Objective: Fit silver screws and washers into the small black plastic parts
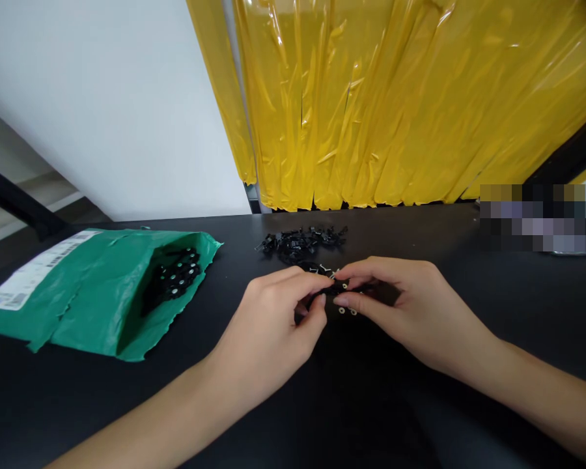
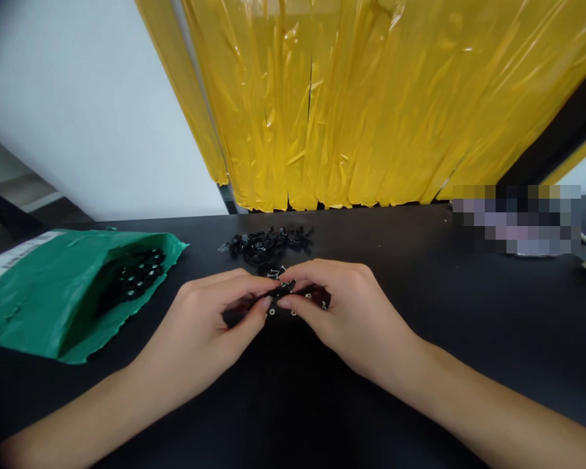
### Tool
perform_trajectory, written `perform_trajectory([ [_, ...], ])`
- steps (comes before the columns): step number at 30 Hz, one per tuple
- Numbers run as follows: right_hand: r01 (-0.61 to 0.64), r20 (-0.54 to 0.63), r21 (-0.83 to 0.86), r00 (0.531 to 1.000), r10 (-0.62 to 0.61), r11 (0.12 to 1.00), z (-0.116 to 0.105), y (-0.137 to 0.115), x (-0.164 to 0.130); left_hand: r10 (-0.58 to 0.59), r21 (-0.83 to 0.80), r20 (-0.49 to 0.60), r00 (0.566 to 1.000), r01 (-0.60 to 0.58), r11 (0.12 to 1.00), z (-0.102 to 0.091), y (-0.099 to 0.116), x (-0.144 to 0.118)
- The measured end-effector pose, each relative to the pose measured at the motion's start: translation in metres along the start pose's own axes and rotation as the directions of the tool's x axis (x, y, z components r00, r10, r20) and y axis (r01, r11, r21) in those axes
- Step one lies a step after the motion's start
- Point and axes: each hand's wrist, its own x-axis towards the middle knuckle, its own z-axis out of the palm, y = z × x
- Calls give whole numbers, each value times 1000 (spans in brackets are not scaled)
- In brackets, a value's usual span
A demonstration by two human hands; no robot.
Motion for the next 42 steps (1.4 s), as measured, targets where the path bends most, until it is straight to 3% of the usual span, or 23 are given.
perform_trajectory([
  [9,24,19,-36,1000,-23,999,-1,-2,0,-18,61,-8,1000,18,998,0,0,0],
  [16,24,21,-98,1000,-22,995,-3,0,1,-52,-59,-7,999,52,997,1,0,0],
  [22,43,111,-130,993,-29,991,-5,0,2,-133,-161,27,991,136,978,0,0,3],
  [30,38,114,-112,993,-25,993,-5,-2,2,-186,-194,8,982,184,964,0,0,4],
  [42,72,160,-175,986,-43,982,-4,-4,-1,-122,-142,2,993,121,982,1,1,1],
])
